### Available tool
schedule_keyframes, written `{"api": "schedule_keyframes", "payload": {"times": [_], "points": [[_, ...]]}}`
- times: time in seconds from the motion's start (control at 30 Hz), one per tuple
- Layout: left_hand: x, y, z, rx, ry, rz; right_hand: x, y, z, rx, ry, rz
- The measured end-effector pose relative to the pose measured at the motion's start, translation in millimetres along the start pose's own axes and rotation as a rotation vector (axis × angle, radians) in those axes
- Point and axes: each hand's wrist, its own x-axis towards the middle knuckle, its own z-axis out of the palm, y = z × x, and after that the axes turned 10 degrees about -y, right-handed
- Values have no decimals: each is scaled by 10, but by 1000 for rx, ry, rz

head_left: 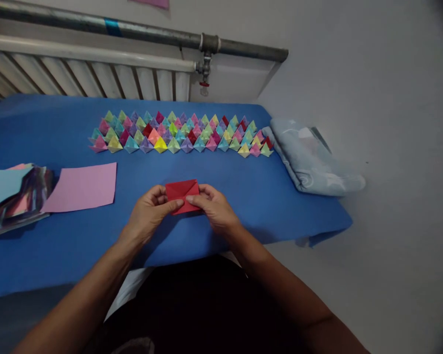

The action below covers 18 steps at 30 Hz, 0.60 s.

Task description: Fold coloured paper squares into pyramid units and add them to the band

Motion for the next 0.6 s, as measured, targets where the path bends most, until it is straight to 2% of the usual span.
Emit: {"api": "schedule_keyframes", "payload": {"times": [0.17, 0.3, 0.43, 0.53, 0.6], "points": [[-51, -140, 22, -44, 1, 24, 27, 51, 49, 24, -17, -22], [-40, -98, -60, -21, -128, -73, 9, 52, -3, -14, -32, 3], [33, 85, -170, 186, -300, -227, -6, 60, -67, -119, -80, 7], [107, 178, -204, 385, -331, -230, -9, 91, -120, -251, -108, -15], [151, 190, -205, 487, -360, -205, -11, 106, -161, -401, -97, -80]]}}
